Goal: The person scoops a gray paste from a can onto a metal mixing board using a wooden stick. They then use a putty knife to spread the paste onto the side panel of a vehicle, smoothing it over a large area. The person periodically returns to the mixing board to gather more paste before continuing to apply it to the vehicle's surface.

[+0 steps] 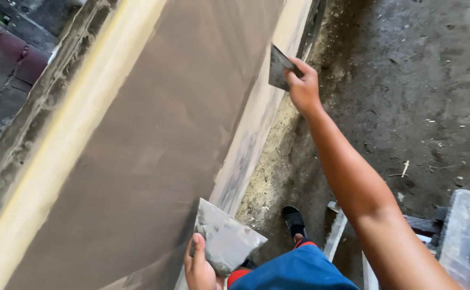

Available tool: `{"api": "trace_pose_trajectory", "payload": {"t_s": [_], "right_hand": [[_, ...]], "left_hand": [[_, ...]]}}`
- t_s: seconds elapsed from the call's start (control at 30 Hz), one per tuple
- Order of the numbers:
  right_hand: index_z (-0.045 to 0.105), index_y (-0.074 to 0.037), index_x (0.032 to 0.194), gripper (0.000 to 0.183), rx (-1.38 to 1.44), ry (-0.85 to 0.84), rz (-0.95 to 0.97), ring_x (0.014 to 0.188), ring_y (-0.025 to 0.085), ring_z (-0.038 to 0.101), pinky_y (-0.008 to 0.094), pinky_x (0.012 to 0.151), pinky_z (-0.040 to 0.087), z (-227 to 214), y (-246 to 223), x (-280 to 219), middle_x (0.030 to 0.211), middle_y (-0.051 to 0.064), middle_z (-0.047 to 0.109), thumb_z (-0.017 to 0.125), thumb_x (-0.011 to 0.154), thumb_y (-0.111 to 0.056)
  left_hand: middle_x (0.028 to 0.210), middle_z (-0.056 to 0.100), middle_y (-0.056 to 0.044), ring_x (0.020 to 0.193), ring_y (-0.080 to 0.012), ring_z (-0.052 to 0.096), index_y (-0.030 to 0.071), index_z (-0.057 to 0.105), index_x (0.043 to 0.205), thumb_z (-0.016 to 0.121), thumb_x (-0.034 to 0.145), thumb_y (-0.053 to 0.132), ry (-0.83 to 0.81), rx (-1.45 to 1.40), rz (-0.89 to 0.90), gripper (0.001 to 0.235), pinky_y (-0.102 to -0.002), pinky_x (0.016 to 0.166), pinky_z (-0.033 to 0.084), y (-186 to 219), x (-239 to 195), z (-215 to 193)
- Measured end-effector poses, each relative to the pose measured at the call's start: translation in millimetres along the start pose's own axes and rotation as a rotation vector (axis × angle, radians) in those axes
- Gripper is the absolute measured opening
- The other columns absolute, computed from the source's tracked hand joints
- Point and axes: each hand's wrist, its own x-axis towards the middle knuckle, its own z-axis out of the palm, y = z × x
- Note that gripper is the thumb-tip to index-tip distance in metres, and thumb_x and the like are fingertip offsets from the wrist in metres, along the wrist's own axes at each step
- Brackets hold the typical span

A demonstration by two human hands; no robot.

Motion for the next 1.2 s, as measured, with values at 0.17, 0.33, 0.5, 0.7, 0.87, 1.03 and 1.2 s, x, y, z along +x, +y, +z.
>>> {"api": "trace_pose_trajectory", "payload": {"t_s": [0.17,0.33,0.5,0.7,0.87,1.03,1.2], "right_hand": [[0.067,-0.003,0.137,0.045,-0.055,-0.028,-0.042,0.105,0.016,0.066,0.027,0.092,0.055,25.7,0.7,6.7,0.122,0.013,0.071,0.056,0.095,0.005],[0.066,-0.006,0.137,0.047,-0.031,-0.065,-0.056,0.112,0.020,0.069,0.030,0.095,0.057,39.3,-1.6,-25.5,0.126,0.014,0.072,0.055,0.094,0.009],[0.067,-0.008,0.136,0.048,-0.102,-0.139,-0.109,0.112,0.019,0.069,0.029,0.096,0.056,45.2,-20.3,-67.1,0.126,0.014,0.073,0.053,0.095,0.012],[0.069,-0.015,0.135,0.048,-0.139,-0.185,0.098,0.105,0.023,0.067,0.032,0.090,0.057,68.7,-36.8,-125.9,0.130,0.010,0.073,0.051,0.097,0.009],[0.066,-0.014,0.136,0.051,-0.094,-0.238,-0.112,0.131,0.025,0.061,0.034,0.115,0.049,85.7,-28.9,-183.7,0.140,0.012,0.065,0.051,0.095,0.012],[0.068,-0.013,0.132,0.053,-0.178,-0.275,-0.165,0.128,0.025,0.066,0.034,0.112,0.050,95.7,-64.7,-238.6,0.136,0.012,0.069,0.052,0.089,0.014],[0.069,-0.011,0.132,0.047,-0.040,-0.255,-0.094,0.126,0.026,0.067,0.035,0.110,0.054,75.7,-33.9,-208.7,0.135,0.015,0.070,0.049,0.095,0.011]], "left_hand": [[0.117,0.073,-0.025,0.105,-0.0302,0.070,-0.017,0.065,0.126,0.064,0.100,0.038,-0.054,0.153,0.149,0.060,-0.037,0.094,0.054,-33.5,34.8,-51.0],[0.112,0.074,-0.021,0.100,-0.0301,0.071,-0.009,0.066,0.122,0.063,0.093,0.037,0.030,0.066,-0.054,0.055,-0.041,0.088,0.056,-6.1,18.7,-20.1],[0.111,0.073,-0.020,0.099,-0.0291,0.070,-0.011,0.065,0.120,0.064,0.096,0.033,-0.057,0.047,-0.073,0.050,-0.041,0.089,0.055,-18.2,24.7,-20.8],[0.110,0.074,-0.019,0.099,-0.0285,0.071,-0.010,0.066,0.119,0.062,0.096,0.032,-0.156,0.023,-0.132,0.047,-0.040,0.088,0.055,0.7,7.5,-2.2],[0.108,0.073,-0.019,0.097,-0.0275,0.070,-0.009,0.066,0.118,0.061,0.098,0.030,-0.172,0.027,-0.110,0.045,-0.040,0.086,0.056,-3.0,6.0,-9.9],[0.106,0.072,-0.018,0.096,-0.0275,0.069,-0.011,0.065,0.116,0.064,0.100,0.031,-0.175,0.028,-0.077,0.045,-0.040,0.086,0.056,-10.4,3.7,-18.5],[0.110,0.073,-0.020,0.097,-0.0298,0.072,-0.008,0.065,0.121,0.064,0.095,0.035,-0.114,0.029,-0.055,0.051,-0.041,0.085,0.057,-8.9,2.7,-26.0]]}}
